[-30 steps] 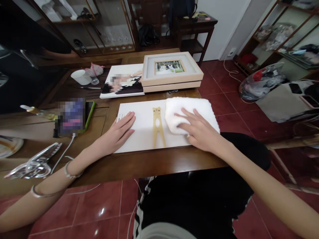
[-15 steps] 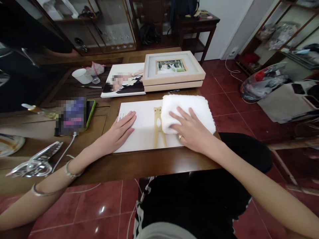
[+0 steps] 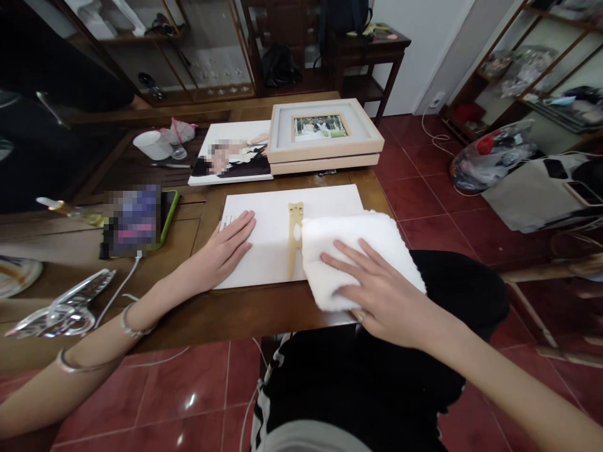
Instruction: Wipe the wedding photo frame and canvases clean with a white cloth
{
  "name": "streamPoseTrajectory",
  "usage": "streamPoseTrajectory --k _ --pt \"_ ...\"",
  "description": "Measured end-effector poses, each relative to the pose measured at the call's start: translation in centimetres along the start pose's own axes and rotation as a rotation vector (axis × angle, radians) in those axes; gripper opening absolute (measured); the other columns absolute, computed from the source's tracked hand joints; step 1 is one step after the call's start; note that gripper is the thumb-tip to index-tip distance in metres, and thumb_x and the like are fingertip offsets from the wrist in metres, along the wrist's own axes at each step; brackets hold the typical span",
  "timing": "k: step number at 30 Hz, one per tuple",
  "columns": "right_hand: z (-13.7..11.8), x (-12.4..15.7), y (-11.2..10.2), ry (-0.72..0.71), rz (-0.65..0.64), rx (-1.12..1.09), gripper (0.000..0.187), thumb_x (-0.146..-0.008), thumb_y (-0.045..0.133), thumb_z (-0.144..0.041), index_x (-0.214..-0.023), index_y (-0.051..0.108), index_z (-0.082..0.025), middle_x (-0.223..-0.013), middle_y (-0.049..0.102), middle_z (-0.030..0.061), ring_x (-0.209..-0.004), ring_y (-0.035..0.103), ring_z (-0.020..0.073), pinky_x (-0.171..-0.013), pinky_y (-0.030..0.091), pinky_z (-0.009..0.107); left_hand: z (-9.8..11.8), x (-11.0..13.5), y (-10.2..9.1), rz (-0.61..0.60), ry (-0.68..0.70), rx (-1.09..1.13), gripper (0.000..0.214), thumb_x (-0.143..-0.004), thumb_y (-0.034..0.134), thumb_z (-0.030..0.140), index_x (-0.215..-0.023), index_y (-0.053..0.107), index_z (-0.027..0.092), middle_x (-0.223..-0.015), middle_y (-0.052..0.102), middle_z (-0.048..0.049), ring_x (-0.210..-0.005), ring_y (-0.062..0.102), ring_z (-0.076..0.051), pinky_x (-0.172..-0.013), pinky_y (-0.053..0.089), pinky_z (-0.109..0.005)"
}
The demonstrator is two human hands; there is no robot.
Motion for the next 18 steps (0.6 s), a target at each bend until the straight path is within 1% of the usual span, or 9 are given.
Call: streamPoseTrajectory --k 2,4,10,13,15,18 --pt "1.4 -1.3 0.4 0.034 0.009 0.024 0.032 -0.075 0.051 -0.006 -0.098 0.068 -0.019 -0.155 0.04 0.0108 -0.147 0.024 0.0363 -0.116 0.025 0.068 -0.1 0.0 0.0 0.001 -0.001 0.001 0.053 -0.104 0.022 0.035 -0.152 0.031 0.012 -0.161 0.027 -0.0144 -0.15 0.019 -0.029 -0.118 0.02 -0.058" --pt "2.8 -2.7 0.6 0.06 0.022 0.053 0.033 -0.077 0.051 -0.007 -0.104 0.067 -0.018 -0.153 0.042 0.0141 -0.147 0.025 0.0375 -0.114 0.026 0.07 -0.1 0.0 0.0 0.0 0.002 0.001 0.054 -0.104 0.022 0.034 -0.152 0.03 0.012 -0.161 0.027 -0.0145 -0.15 0.019 -0.029 -0.118 0.02 -0.058" --pt "7.3 -7.2 0.4 0.144 0.068 0.096 0.036 -0.084 0.052 -0.013 -0.117 0.065 -0.019 -0.148 0.049 0.0123 -0.144 0.033 0.0372 -0.112 0.029 0.068 -0.2 0.1 0.0 0.004 0.021 -0.003 0.053 -0.104 0.023 0.034 -0.153 0.03 0.014 -0.161 0.026 -0.013 -0.15 0.019 -0.029 -0.119 0.019 -0.057" --pt "9.2 -9.2 0.3 0.191 0.093 0.09 0.041 -0.085 0.05 -0.012 -0.123 0.063 -0.02 -0.147 0.051 0.012 -0.143 0.034 0.0377 -0.111 0.03 0.068 -0.2 0.0 0.1 0.006 0.018 0.002 0.052 -0.104 0.023 0.034 -0.152 0.031 0.014 -0.161 0.027 -0.0132 -0.15 0.019 -0.028 -0.119 0.02 -0.057" --pt "9.5 -9.8 0.3 0.196 0.114 0.096 0.042 -0.086 0.049 -0.011 -0.125 0.063 -0.019 -0.146 0.052 0.0125 -0.143 0.034 0.0378 -0.111 0.029 0.068 -0.3 0.0 0.1 0.001 0.009 0.005 0.053 -0.104 0.023 0.034 -0.152 0.032 0.013 -0.161 0.026 -0.0135 -0.15 0.019 -0.028 -0.118 0.02 -0.058" --pt "8.5 -9.3 0.5 0.169 0.136 0.102 0.038 -0.085 0.05 -0.01 -0.119 0.066 -0.017 -0.147 0.05 0.0124 -0.143 0.033 0.0381 -0.112 0.027 0.068 -0.2 -0.1 0.1 -0.006 0.001 0.005 0.053 -0.104 0.023 0.034 -0.151 0.032 0.012 -0.161 0.026 -0.014 -0.15 0.02 -0.028 -0.118 0.02 -0.059"
Point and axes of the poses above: each hand's wrist, its own x-axis away from the middle knuckle, its own y-axis out of the palm, z = x × y, the point moved 8 cm from there along -x, towards the middle knuckle
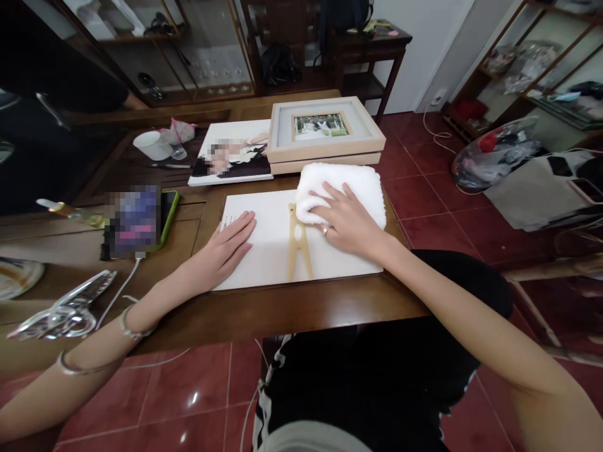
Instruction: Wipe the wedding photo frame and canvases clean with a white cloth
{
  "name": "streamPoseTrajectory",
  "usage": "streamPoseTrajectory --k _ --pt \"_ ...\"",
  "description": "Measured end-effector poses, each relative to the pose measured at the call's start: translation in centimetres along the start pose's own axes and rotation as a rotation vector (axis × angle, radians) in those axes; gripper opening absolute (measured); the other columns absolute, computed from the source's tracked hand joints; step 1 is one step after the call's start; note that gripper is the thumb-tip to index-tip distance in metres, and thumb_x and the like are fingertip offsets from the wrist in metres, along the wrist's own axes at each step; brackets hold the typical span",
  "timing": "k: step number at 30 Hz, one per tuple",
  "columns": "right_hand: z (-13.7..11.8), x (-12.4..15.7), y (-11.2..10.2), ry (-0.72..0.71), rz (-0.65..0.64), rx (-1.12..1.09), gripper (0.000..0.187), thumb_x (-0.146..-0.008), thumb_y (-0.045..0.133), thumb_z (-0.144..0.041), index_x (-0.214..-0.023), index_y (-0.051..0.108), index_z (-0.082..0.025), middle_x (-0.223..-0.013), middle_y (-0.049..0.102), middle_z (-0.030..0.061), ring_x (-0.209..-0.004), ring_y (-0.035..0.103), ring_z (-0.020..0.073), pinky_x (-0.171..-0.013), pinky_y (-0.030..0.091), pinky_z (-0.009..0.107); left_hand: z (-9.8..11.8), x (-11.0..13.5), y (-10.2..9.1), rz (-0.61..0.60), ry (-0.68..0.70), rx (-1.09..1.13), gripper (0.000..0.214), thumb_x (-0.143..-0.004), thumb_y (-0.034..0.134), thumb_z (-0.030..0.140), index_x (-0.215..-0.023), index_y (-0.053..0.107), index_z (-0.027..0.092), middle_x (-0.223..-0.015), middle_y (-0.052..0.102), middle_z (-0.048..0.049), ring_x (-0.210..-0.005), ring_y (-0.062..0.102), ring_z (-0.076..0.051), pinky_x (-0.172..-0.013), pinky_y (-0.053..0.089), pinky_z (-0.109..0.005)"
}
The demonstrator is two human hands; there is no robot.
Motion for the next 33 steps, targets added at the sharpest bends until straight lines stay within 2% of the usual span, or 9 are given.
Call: streamPoseTrajectory --k 6,11,14,18,24,29,33 --pt "-4.6 5.0 -0.7 -0.109 -0.041 -0.027 0.03 -0.078 0.059 -0.006 -0.103 0.073 -0.016 -0.15 0.046 0.0154 -0.144 0.029 0.0404 -0.112 0.026 0.07 0.1 0.0 0.0 0.01 0.012 -0.007 0.053 -0.104 0.023 0.033 -0.152 0.031 0.013 -0.161 0.027 -0.0137 -0.15 0.02 -0.03 -0.118 0.021 -0.058" --pt "-9.3 9.1 -1.6 -0.268 -0.055 -0.11 0.021 -0.074 0.064 -0.005 -0.086 0.075 -0.019 -0.154 0.04 0.0113 -0.146 0.024 0.0401 -0.115 0.022 0.069 0.1 -0.1 0.0 0.03 0.015 -0.009 0.054 -0.104 0.023 0.034 -0.153 0.03 0.013 -0.161 0.027 -0.0144 -0.15 0.021 -0.029 -0.119 0.019 -0.057" --pt "-10.5 9.8 -1.6 -0.344 -0.131 -0.146 0.022 -0.072 0.067 -0.006 -0.087 0.075 -0.021 -0.156 0.037 0.0083 -0.147 0.021 0.0386 -0.117 0.02 0.067 0.1 0.0 0.0 0.032 0.01 -0.003 0.054 -0.104 0.025 0.035 -0.153 0.03 0.013 -0.161 0.027 -0.014 -0.15 0.021 -0.029 -0.119 0.019 -0.057" --pt "-8.2 7.7 -1.3 -0.232 -0.237 -0.175 0.033 -0.075 0.061 -0.004 -0.099 0.074 -0.022 -0.156 0.038 0.0089 -0.147 0.022 0.0357 -0.116 0.024 0.066 0.2 0.0 -0.1 0.039 0.024 0.004 0.053 -0.104 0.025 0.035 -0.153 0.031 0.014 -0.161 0.027 -0.0141 -0.15 0.021 -0.028 -0.12 0.017 -0.055" --pt "-3.5 2.3 -0.5 -0.114 -0.185 -0.127 0.042 -0.081 0.051 -0.003 -0.117 0.065 -0.018 -0.155 0.04 0.0117 -0.148 0.021 0.0346 -0.115 0.025 0.067 0.2 0.1 -0.1 0.019 0.017 -0.006 0.053 -0.104 0.022 0.034 -0.152 0.03 0.013 -0.161 0.027 -0.0144 -0.15 0.02 -0.028 -0.119 0.019 -0.056" --pt "-1.4 -1.3 0.5 -0.078 -0.151 -0.118 0.039 -0.087 0.045 -0.008 -0.122 0.061 -0.018 -0.154 0.042 0.0121 -0.148 0.022 0.0339 -0.114 0.024 0.066 0.2 0.1 -0.2 0.01 0.021 -0.013 0.053 -0.104 0.022 0.034 -0.152 0.03 0.013 -0.161 0.026 -0.0145 -0.15 0.019 -0.027 -0.119 0.02 -0.056" --pt "-0.5 -3.3 1.1 -0.059 -0.136 -0.114 0.039 -0.089 0.044 -0.011 -0.123 0.061 -0.019 -0.144 0.054 0.0108 -0.147 0.026 0.0326 -0.114 0.023 0.065 0.1 0.1 -0.1 0.01 0.014 -0.011 0.053 -0.104 0.022 0.033 -0.152 0.03 0.013 -0.161 0.027 -0.0146 -0.15 0.019 -0.028 -0.118 0.02 -0.057"
Point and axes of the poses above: each hand's wrist, its own x-axis away from the middle knuckle, its own y-axis out of the palm, z = x × y, the point moved 8 cm from there along -x, towards the middle knuckle
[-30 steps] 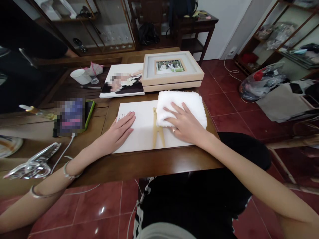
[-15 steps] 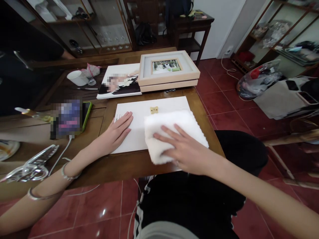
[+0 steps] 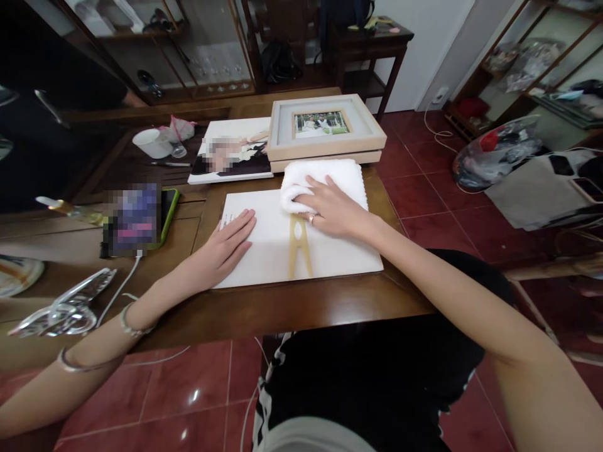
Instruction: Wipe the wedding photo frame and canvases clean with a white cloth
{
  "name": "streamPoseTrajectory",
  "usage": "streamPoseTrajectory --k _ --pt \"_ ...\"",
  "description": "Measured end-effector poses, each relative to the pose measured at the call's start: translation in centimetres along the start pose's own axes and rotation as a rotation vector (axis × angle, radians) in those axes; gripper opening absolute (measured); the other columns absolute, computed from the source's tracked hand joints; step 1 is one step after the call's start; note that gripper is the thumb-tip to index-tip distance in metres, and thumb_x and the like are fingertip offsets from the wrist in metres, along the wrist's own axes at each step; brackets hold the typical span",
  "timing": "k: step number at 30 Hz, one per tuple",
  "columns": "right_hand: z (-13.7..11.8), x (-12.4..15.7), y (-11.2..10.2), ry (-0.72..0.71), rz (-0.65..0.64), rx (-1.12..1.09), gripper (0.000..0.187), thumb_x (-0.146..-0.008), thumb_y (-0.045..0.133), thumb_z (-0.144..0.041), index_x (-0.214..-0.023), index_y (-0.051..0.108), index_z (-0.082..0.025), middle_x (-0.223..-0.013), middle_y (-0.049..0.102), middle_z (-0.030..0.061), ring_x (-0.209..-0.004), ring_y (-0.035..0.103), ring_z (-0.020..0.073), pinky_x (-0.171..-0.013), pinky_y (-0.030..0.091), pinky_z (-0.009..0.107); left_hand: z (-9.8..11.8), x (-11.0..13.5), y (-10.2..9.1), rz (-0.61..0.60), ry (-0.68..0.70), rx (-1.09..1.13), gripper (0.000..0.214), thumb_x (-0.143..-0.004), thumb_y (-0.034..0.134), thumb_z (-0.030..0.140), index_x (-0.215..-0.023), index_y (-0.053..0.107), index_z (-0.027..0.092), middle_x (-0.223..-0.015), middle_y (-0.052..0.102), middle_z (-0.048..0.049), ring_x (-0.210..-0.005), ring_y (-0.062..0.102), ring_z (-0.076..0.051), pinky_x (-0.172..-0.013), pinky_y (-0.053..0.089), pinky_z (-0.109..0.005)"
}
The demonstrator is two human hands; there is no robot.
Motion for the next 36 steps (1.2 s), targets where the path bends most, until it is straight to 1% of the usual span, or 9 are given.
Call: streamPoseTrajectory --k 3,8,14,16,19,22,25,32,36 --pt "0.1 -0.5 -0.1 0.015 0.029 0.027 0.04 -0.087 0.043 -0.009 -0.122 0.062 -0.017 -0.138 0.058 0.0128 -0.146 0.03 0.0325 -0.114 0.023 0.063 0.1 0.0 0.0 -0.001 -0.003 0.003 0.053 -0.104 0.022 0.034 -0.152 0.03 0.014 -0.161 0.026 -0.0139 -0.15 0.019 -0.028 -0.118 0.02 -0.058" --pt "-1.6 0.6 0.0 -0.016 0.048 0.087 0.043 -0.082 0.048 -0.006 -0.12 0.064 -0.017 -0.149 0.048 0.0141 -0.145 0.03 0.0369 -0.112 0.026 0.067 0.1 0.0 0.0 0.001 0.001 0.006 0.053 -0.105 0.021 0.035 -0.152 0.03 0.014 -0.161 0.026 -0.0143 -0.15 0.019 -0.028 -0.119 0.019 -0.057" --pt "-6.5 4.6 1.0 -0.134 -0.003 0.09 0.037 -0.076 0.059 -0.004 -0.107 0.073 -0.02 -0.153 0.043 0.0136 -0.146 0.024 0.041 -0.112 0.021 0.072 -0.1 0.1 0.0 0.015 0.02 0.011 0.053 -0.105 0.023 0.035 -0.154 0.029 0.016 -0.161 0.027 -0.0137 -0.15 0.02 -0.029 -0.12 0.019 -0.055" --pt "-8.7 6.3 1.3 -0.185 -0.029 0.077 0.033 -0.075 0.063 -0.006 -0.101 0.074 -0.022 -0.154 0.04 0.0128 -0.146 0.022 0.0421 -0.113 0.02 0.072 -0.1 0.1 0.0 0.009 0.013 0.009 0.053 -0.104 0.023 0.035 -0.154 0.029 0.016 -0.161 0.027 -0.0135 -0.15 0.02 -0.029 -0.12 0.019 -0.056" --pt "-11.6 8.5 1.5 -0.268 -0.064 0.068 0.022 -0.077 0.065 -0.009 -0.093 0.075 -0.019 -0.156 0.037 0.0141 -0.145 0.022 0.0442 -0.113 0.021 0.071 -0.1 0.0 0.1 0.008 -0.005 0.008 0.054 -0.104 0.023 0.035 -0.153 0.029 0.014 -0.161 0.027 -0.0144 -0.15 0.02 -0.029 -0.119 0.02 -0.057" --pt "-12.8 9.2 1.4 -0.295 -0.088 0.045 0.018 -0.078 0.065 -0.012 -0.091 0.075 -0.019 -0.155 0.038 0.0137 -0.145 0.023 0.0436 -0.113 0.023 0.071 0.0 0.0 0.0 0.016 -0.004 0.008 0.054 -0.104 0.022 0.036 -0.153 0.029 0.013 -0.161 0.027 -0.0147 -0.15 0.021 -0.029 -0.119 0.02 -0.057" --pt "-11.7 8.3 1.1 -0.251 -0.085 0.004 0.028 -0.074 0.067 -0.009 -0.097 0.076 -0.021 -0.154 0.041 0.0114 -0.145 0.027 0.0405 -0.114 0.024 0.068 0.0 0.1 0.0 0.013 0.009 0.019 0.054 -0.105 0.021 0.036 -0.153 0.029 0.013 -0.161 0.027 -0.014 -0.15 0.02 -0.028 -0.12 0.019 -0.056" --pt "-6.0 2.9 0.5 -0.173 -0.032 0.024 0.046 -0.078 0.058 -0.005 -0.119 0.067 -0.023 -0.151 0.046 0.0096 -0.147 0.027 0.0335 -0.115 0.024 0.065 -0.1 0.2 -0.2 0.016 0.005 0.035 0.054 -0.105 0.02 0.034 -0.153 0.029 0.013 -0.161 0.027 -0.0142 -0.15 0.02 -0.028 -0.12 0.019 -0.056" --pt "-3.1 -0.2 0.1 -0.066 0.004 0.032 0.044 -0.083 0.051 -0.007 -0.123 0.063 -0.02 -0.15 0.048 0.0121 -0.146 0.03 0.032 -0.115 0.027 0.062 -0.2 0.2 0.0 0.009 0.0 0.036 0.053 -0.105 0.02 0.034 -0.154 0.029 0.014 -0.161 0.027 -0.0127 -0.15 0.019 -0.028 -0.119 0.019 -0.057"
Point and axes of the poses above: each hand's wrist, its own x-axis away from the middle knuckle, its own y-axis out of the palm, z = x × y, the point moved 8 cm from there along -x, towards the middle knuckle
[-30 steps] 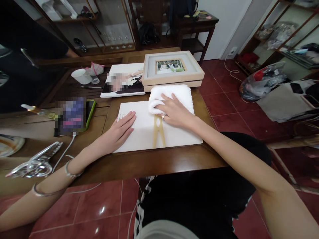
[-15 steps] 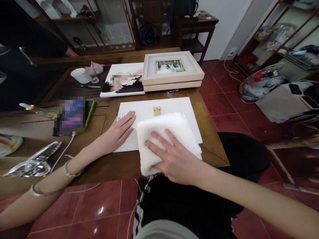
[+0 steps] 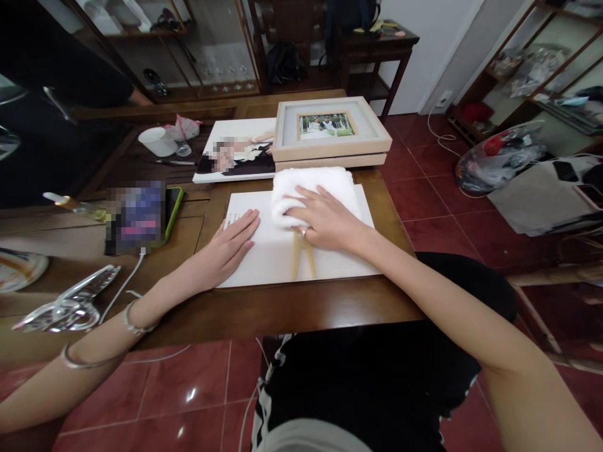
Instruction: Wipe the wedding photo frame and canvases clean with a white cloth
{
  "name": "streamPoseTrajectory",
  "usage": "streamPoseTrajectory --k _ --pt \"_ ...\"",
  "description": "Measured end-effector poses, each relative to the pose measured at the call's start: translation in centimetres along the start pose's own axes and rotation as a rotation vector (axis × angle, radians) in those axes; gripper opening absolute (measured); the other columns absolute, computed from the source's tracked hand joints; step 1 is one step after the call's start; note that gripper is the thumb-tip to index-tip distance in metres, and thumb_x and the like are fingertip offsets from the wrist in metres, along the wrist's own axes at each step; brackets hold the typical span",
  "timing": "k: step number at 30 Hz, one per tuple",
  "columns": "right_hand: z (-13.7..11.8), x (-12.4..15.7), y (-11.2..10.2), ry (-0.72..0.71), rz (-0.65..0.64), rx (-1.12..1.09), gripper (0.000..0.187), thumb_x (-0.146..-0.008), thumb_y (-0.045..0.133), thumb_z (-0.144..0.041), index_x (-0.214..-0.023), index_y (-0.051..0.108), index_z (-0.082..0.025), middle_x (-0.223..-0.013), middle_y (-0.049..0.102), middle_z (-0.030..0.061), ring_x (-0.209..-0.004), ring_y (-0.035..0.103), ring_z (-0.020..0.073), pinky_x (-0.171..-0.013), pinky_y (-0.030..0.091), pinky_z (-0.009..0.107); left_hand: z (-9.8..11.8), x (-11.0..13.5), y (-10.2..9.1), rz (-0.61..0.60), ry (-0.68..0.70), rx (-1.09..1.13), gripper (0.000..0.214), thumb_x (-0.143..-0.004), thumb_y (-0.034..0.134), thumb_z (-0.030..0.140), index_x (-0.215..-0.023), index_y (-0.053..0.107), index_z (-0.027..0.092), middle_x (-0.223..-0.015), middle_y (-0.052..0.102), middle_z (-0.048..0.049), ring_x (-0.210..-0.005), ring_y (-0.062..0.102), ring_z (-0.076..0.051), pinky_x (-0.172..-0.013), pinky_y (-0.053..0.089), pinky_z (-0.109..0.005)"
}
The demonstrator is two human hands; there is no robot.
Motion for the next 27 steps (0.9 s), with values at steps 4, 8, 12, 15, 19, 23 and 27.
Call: streamPoseTrajectory --k 4,8,12,15,19,23,27 --pt "1.3 -1.7 -0.1 0.08 0.022 0.018 0.043 -0.085 0.047 -0.008 -0.125 0.062 -0.017 -0.144 0.053 0.0165 -0.144 0.034 0.0316 -0.114 0.028 0.06 0.0 0.0 0.0 0.008 0.006 -0.003 0.054 -0.105 0.02 0.035 -0.154 0.028 0.014 -0.162 0.026 -0.0129 -0.15 0.019 -0.028 -0.119 0.018 -0.057" --pt "-0.1 -1.0 0.2 0.077 0.018 0.035 0.044 -0.08 0.05 -0.005 -0.12 0.066 -0.018 -0.147 0.051 0.0135 -0.144 0.033 0.0341 -0.115 0.025 0.063 0.0 0.0 0.0 -0.002 -0.001 -0.003 0.054 -0.105 0.019 0.034 -0.154 0.028 0.015 -0.161 0.027 -0.0131 -0.15 0.02 -0.028 -0.12 0.018 -0.056" --pt "-4.4 2.1 1.1 -0.029 -0.034 0.059 0.036 -0.079 0.058 -0.006 -0.109 0.073 -0.02 -0.15 0.047 0.0125 -0.145 0.028 0.0387 -0.115 0.02 0.067 0.0 0.0 0.1 0.001 -0.002 -0.015 0.054 -0.104 0.02 0.033 -0.153 0.029 0.013 -0.161 0.027 -0.0141 -0.15 0.019 -0.028 -0.119 0.019 -0.057" --pt "-8.3 5.1 1.4 -0.127 -0.046 0.031 0.026 -0.082 0.061 -0.011 -0.102 0.075 -0.02 -0.152 0.044 0.0129 -0.145 0.026 0.0408 -0.115 0.021 0.068 0.0 0.0 0.1 0.007 0.005 -0.023 0.053 -0.104 0.021 0.031 -0.152 0.03 0.011 -0.161 0.027 -0.0153 -0.15 0.02 -0.028 -0.118 0.021 -0.058" --pt "-11.6 8.0 1.1 -0.19 -0.097 -0.008 0.018 -0.081 0.063 -0.014 -0.094 0.074 -0.017 -0.152 0.044 0.0134 -0.145 0.026 0.041 -0.117 0.022 0.064 0.2 -0.1 0.0 0.017 0.02 -0.02 0.052 -0.104 0.021 0.03 -0.152 0.031 0.011 -0.16 0.028 -0.0167 -0.15 0.021 -0.028 -0.117 0.023 -0.058" --pt "-11.4 8.0 0.8 -0.157 -0.143 -0.092 0.022 -0.08 0.063 -0.015 -0.099 0.073 -0.02 -0.151 0.046 0.0094 -0.146 0.028 0.0363 -0.119 0.023 0.06 0.2 -0.1 0.0 0.023 0.031 -0.022 0.053 -0.104 0.021 0.03 -0.152 0.031 0.01 -0.16 0.029 -0.0174 -0.15 0.021 -0.028 -0.117 0.024 -0.059" --pt "-8.7 5.7 0.8 -0.09 -0.113 -0.088 0.031 -0.081 0.063 -0.014 -0.109 0.073 -0.024 -0.152 0.046 0.0066 -0.146 0.028 0.0339 -0.119 0.023 0.059 -0.1 -0.1 0.1 0.024 0.018 -0.023 0.053 -0.104 0.022 0.031 -0.151 0.032 0.01 -0.16 0.029 -0.0165 -0.149 0.022 -0.029 -0.117 0.023 -0.059"
Point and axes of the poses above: each hand's wrist, its own x-axis away from the middle knuckle, its own y-axis out of the palm, z = x × y, the point moved 8 cm from there along -x, towards the middle knuckle
